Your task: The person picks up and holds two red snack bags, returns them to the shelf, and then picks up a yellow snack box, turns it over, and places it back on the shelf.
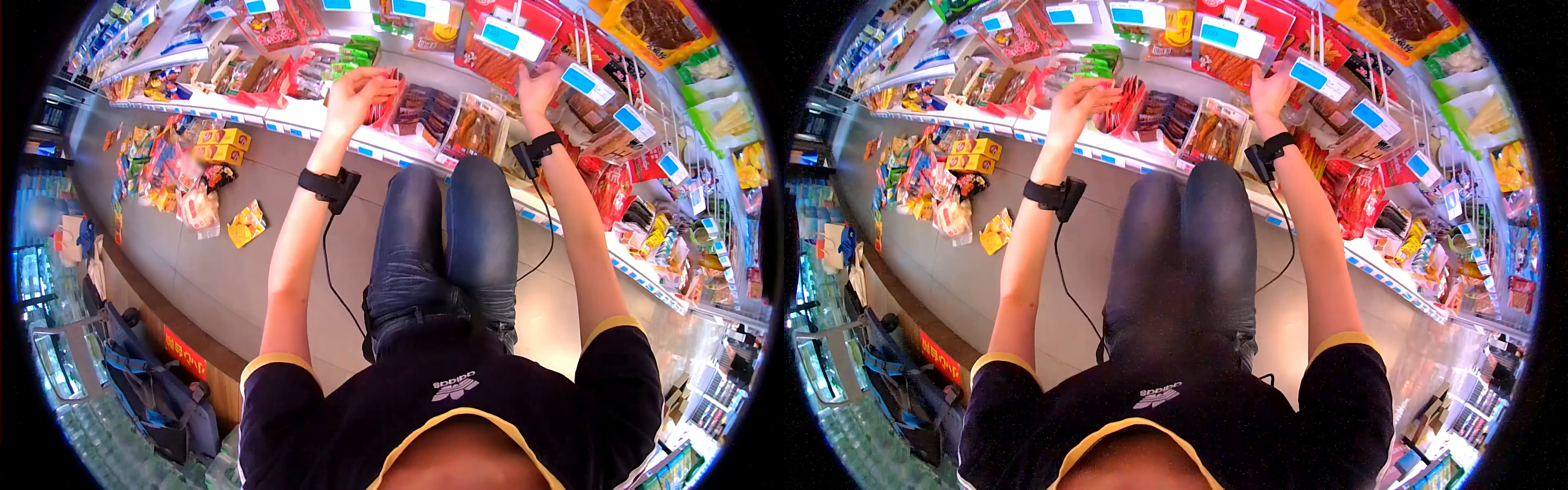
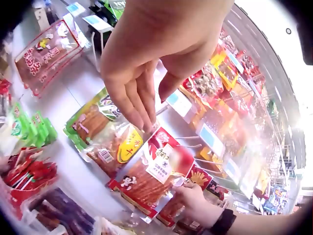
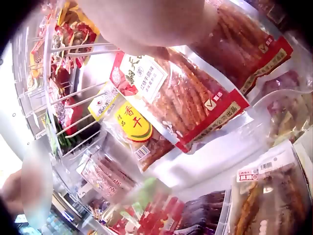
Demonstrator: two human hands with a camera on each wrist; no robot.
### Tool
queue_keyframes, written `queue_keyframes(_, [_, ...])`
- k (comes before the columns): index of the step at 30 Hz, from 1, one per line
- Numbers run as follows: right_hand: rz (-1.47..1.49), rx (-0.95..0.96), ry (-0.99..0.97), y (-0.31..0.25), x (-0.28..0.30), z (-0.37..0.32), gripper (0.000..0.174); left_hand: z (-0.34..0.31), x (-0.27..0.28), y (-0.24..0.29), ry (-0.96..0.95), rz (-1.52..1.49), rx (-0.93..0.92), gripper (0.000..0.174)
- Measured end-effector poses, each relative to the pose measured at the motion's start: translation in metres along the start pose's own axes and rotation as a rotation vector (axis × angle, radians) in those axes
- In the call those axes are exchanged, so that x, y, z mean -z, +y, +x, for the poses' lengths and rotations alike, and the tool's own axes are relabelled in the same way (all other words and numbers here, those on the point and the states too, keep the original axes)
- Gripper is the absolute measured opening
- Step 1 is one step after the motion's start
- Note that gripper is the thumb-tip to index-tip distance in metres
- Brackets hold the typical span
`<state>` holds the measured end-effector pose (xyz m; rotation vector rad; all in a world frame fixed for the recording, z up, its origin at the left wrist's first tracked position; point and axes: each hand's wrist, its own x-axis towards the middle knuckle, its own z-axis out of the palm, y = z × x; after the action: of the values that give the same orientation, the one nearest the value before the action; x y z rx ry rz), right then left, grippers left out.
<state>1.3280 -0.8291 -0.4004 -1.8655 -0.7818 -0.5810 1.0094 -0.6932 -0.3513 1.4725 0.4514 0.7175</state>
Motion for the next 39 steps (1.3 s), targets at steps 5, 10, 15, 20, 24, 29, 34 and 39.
queue_keyframes(5, [0.163, 0.043, -0.087, 0.005, 0.029, -0.041, 0.039, -0.070, 0.048, -0.060, 0.245, 0.128, 0.063, 0.023])
queue_keyframes(10, [0.410, -0.195, -0.317, 0.025, 0.060, -0.083, 0.025, -0.143, 0.079, -0.094, 0.522, 0.087, 0.165, 0.021])
queue_keyframes(15, [0.436, -0.269, -0.459, 0.052, 0.059, -0.087, 0.021, -0.182, 0.108, -0.134, 0.694, 0.231, 0.186, 0.019])
queue_keyframes(20, [0.377, -0.402, -0.614, 0.055, 0.083, -0.086, 0.017, -0.241, 0.100, -0.120, 0.862, 0.409, 0.442, 0.014])
queue_keyframes(24, [0.142, -0.345, -0.774, -0.022, 0.138, -0.034, 0.023, -0.272, 0.089, 0.014, 0.924, 0.623, 0.533, 0.014])
queue_keyframes(29, [-0.062, -0.001, -0.999, -0.158, 0.174, 0.054, 0.032, -0.310, 0.086, 0.181, 1.077, 0.676, 0.582, 0.015])
queue_keyframes(34, [0.222, 0.188, -1.082, -0.365, 0.169, 0.127, 0.036, -0.336, 0.091, 0.347, 1.202, 0.712, 0.552, 0.016])
queue_keyframes(39, [0.320, 0.243, -1.293, -0.524, 0.143, 0.149, 0.033, -0.364, 0.128, 0.466, 1.344, 0.734, 0.539, 0.016])
